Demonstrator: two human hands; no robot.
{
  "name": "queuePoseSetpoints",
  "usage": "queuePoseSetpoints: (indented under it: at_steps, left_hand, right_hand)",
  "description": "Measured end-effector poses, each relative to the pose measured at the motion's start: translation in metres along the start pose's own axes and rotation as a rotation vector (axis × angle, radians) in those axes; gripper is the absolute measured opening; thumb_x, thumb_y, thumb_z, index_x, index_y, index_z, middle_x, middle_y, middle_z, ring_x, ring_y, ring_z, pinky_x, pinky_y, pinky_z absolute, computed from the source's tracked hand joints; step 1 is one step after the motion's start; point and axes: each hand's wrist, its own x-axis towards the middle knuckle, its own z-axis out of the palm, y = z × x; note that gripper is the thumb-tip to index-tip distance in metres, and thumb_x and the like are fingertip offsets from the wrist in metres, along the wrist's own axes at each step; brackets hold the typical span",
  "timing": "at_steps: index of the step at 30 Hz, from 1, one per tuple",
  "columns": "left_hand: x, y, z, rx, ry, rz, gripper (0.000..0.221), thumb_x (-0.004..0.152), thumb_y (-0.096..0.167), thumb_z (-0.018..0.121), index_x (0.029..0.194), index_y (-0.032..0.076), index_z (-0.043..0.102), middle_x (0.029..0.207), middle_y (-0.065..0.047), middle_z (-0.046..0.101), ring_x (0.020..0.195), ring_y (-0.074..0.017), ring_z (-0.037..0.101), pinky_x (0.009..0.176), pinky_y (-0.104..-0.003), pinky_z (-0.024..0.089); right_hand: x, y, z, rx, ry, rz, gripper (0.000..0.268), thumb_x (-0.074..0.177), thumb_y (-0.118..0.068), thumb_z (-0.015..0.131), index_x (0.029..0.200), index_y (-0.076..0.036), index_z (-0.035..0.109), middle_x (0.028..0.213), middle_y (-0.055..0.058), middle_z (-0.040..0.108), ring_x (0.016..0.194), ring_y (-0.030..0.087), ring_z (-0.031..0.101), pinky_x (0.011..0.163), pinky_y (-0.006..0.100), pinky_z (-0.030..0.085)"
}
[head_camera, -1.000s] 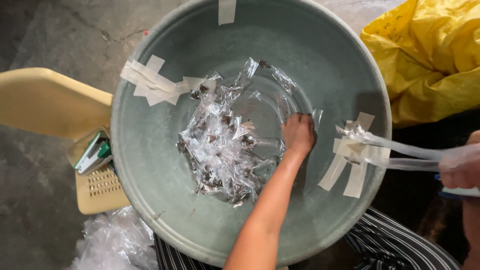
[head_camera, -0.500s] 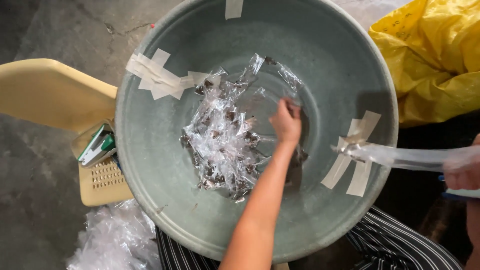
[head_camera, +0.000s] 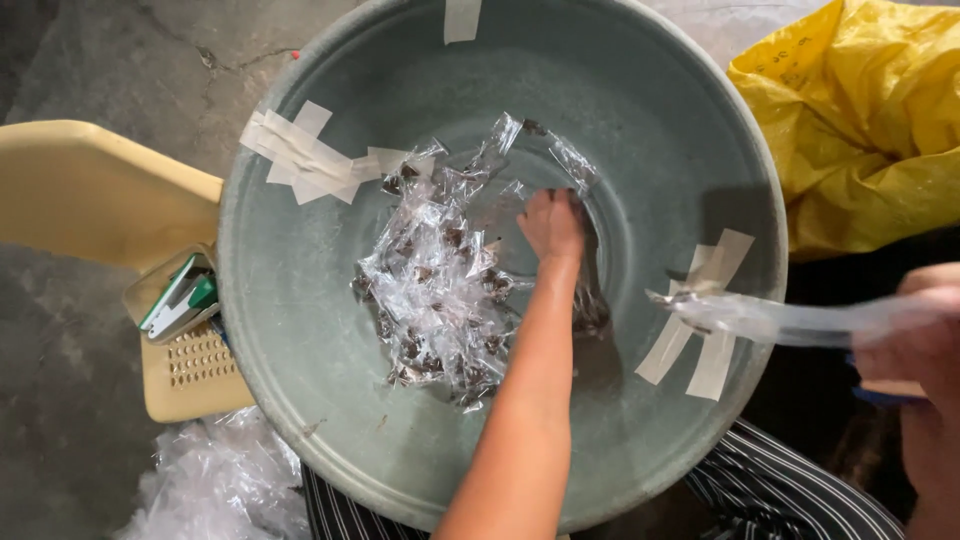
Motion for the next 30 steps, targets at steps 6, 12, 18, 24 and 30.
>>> queuePoseSetpoints:
  at_steps: [6, 12, 18, 24, 30]
  left_hand:
    - [-0.003, -0.022, 0.029, -0.581, 0.123, -0.19, 0.012, 0.082, 0.025, 0.067, 0.093, 0.024, 0.063, 0.094, 0.0, 0.071, 0.09, -0.0264, 0.072, 0.087, -0.042, 0.052]
    - [-0.078, 0.037, -0.171, -1.396, -0.081, -0.197, 0.048, 0.09, 0.01, 0.07, 0.131, 0.002, 0.047, 0.095, -0.016, 0.074, 0.076, -0.0183, 0.074, 0.086, -0.031, 0.06]
    - [-0.137, 0.047, -0.292, -1.043, -0.047, 0.176, 0.061, 0.095, 0.024, 0.068, 0.149, 0.007, 0.045, 0.098, 0.004, 0.075, 0.097, -0.0083, 0.068, 0.097, -0.025, 0.052]
    - [-0.151, 0.025, -0.33, -1.036, -0.162, 0.507, 0.044, 0.098, 0.019, 0.054, 0.141, 0.01, 0.048, 0.136, -0.01, 0.062, 0.135, -0.0238, 0.057, 0.123, -0.042, 0.043]
    - [-0.168, 0.022, -0.303, -0.959, -0.486, 0.377, 0.047, 0.109, 0.049, 0.034, 0.097, 0.012, 0.059, 0.064, -0.001, 0.061, 0.052, -0.0116, 0.06, 0.056, -0.026, 0.049]
  right_hand:
    - [0.014, -0.065, 0.061, 0.036, -0.019, -0.259, 0.014, 0.11, -0.013, 0.057, 0.12, -0.012, 0.047, 0.118, 0.01, 0.045, 0.073, 0.011, 0.05, 0.07, 0.021, 0.041]
    - [0.008, -0.124, 0.12, -0.083, -0.033, -0.049, 0.013, 0.103, -0.006, 0.079, 0.112, -0.009, 0.07, 0.09, 0.003, 0.069, 0.07, 0.006, 0.058, 0.066, 0.018, 0.05]
    - [0.008, -0.127, 0.164, -0.109, -0.324, 0.126, 0.051, 0.09, -0.014, 0.074, 0.139, -0.005, 0.065, 0.068, 0.0, 0.056, 0.053, 0.009, 0.044, 0.048, 0.025, 0.032]
    - [0.009, -0.114, 0.173, 0.229, -0.499, 0.031, 0.007, 0.094, -0.003, 0.071, 0.094, 0.004, 0.069, 0.098, 0.01, 0.066, 0.062, 0.015, 0.054, 0.055, 0.025, 0.045]
    - [0.011, -0.113, 0.184, 0.341, -0.488, -0.087, 0.007, 0.095, 0.001, 0.071, 0.096, -0.001, 0.064, 0.06, 0.004, 0.053, 0.047, 0.008, 0.048, 0.044, 0.019, 0.041]
